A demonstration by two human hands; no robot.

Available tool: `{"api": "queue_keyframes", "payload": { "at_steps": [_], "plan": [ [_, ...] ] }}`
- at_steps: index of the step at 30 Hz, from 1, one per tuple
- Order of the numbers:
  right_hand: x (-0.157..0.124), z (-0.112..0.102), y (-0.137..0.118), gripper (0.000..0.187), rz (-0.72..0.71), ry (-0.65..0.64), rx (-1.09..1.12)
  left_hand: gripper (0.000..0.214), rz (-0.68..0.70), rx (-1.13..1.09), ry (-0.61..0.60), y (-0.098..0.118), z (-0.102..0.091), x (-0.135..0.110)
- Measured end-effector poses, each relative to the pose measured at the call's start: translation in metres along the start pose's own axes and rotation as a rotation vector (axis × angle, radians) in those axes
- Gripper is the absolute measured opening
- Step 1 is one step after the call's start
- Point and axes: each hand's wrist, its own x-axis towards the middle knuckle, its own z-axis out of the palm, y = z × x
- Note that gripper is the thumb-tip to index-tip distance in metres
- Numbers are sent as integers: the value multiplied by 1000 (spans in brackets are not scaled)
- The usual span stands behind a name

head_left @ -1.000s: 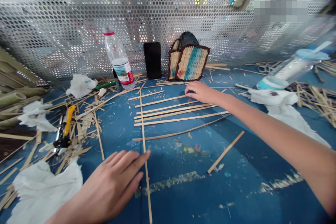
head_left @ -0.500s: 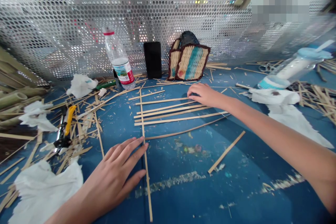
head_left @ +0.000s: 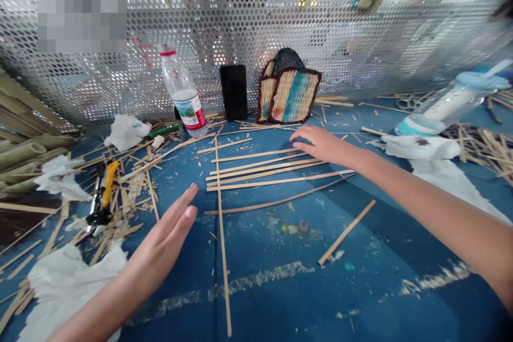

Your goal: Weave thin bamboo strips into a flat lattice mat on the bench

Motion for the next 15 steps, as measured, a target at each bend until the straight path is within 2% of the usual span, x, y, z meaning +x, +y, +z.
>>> {"api": "queue_keyframes", "payload": {
  "at_steps": [4,6,10,15],
  "plan": [
    [-23,-6,-4,43,235,178,254,65,-134,-537,75,22,10,29],
    [-38,-4,-1,46,327,245,403,64,-145,-684,119,32,20,46],
    [-60,4,12,55,421,312,639,64,-104,-774,177,42,37,68],
    [-61,7,24,61,448,297,699,64,-69,-774,195,43,44,73]
  ]
}}
